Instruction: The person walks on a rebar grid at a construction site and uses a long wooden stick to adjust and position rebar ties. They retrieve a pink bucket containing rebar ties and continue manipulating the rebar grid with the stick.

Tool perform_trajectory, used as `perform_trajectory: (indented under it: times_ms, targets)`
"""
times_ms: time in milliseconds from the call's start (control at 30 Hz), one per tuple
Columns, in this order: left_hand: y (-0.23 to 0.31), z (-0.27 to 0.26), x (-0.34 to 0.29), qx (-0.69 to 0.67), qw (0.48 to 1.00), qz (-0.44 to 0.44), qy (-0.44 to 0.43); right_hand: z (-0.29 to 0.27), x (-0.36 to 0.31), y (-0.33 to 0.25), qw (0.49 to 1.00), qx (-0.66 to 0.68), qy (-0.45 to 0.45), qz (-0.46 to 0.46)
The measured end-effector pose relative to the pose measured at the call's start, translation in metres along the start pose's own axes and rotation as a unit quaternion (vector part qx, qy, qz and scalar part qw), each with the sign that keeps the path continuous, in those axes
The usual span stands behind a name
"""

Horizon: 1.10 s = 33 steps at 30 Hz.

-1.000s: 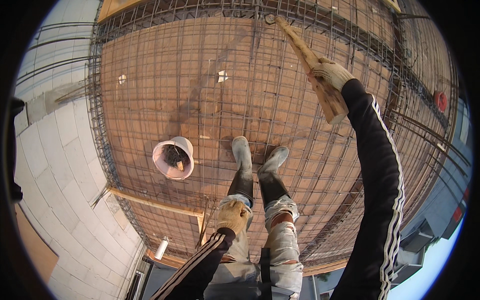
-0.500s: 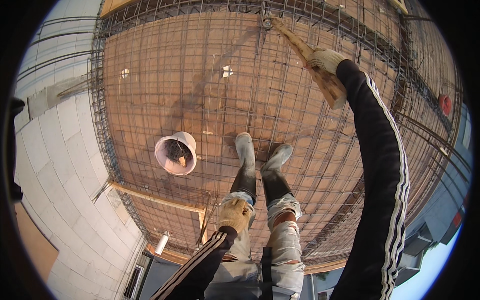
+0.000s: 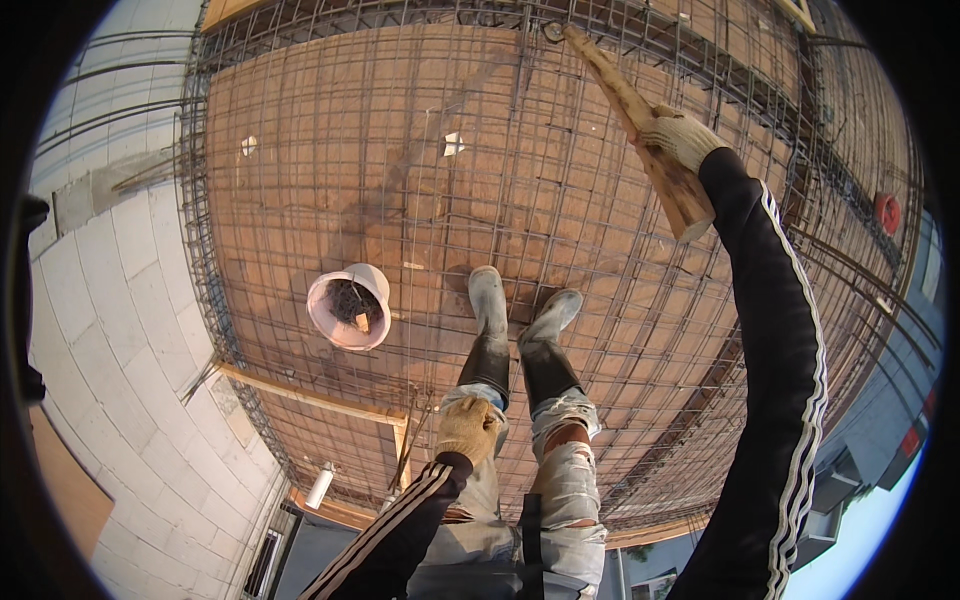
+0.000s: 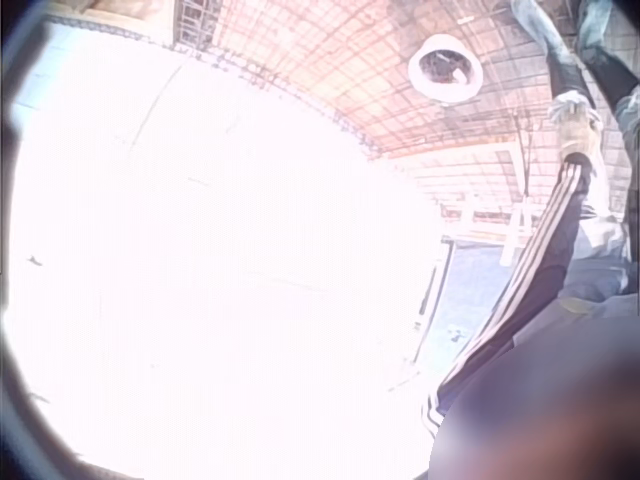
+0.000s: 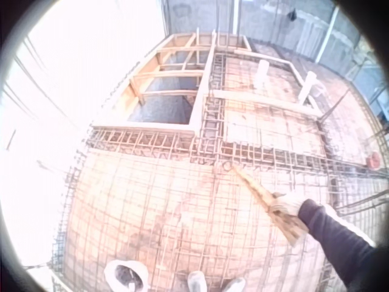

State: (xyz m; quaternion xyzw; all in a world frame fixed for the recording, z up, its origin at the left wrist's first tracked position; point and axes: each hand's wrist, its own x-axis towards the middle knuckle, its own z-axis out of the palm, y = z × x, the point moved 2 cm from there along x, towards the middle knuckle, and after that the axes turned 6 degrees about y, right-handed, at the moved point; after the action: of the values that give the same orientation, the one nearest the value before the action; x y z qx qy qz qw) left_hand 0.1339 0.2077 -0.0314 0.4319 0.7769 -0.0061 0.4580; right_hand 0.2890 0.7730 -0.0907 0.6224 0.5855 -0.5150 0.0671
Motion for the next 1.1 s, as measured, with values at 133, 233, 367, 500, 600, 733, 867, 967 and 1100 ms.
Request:
perform_trajectory:
  times_ms: [133,233,367,500,600,733,867,967,1100]
  targets:
    - [0.0,0.0,0.001,-0.013,1.0,-0.009,-0.02,-0.012,-0.021,0.006,0.999,0.036,0.017,0.005]
    - [0.0,0.001,0.001,-0.007,1.0,-0.003,-0.016,-0.022,-0.047,0.003,0.997,0.076,-0.025,0.022]
    - [0.0,0.002,0.001,0.015,1.0,0.003,-0.003,-0.026,-0.082,-0.001,0.984,0.161,-0.017,0.067]
    - [0.002,0.001,0.001,0.012,1.0,-0.004,-0.018,-0.023,-0.092,0.006,0.966,0.245,0.028,0.077]
    - [0.005,-0.001,0.001,0.017,1.0,0.01,0.0,-0.019,-0.076,0.01,0.976,0.207,-0.011,0.073]
    - [0.005,0.001,0.0,0.013,1.0,0.014,0.014,-0.003,-0.037,0.0,0.999,0.012,-0.041,0.014]
    - [0.005,0.003,-0.001,0.011,0.999,0.023,0.036,0.012,-0.006,-0.019,0.987,-0.151,-0.062,0.007]
    - [0.006,0.002,-0.001,0.008,0.999,0.02,0.038,0.025,0.014,-0.03,0.968,-0.241,-0.065,-0.001]
    - [0.008,0.001,-0.001,-0.002,1.0,-0.001,0.011,0.035,0.021,-0.038,0.935,-0.343,-0.053,-0.066]
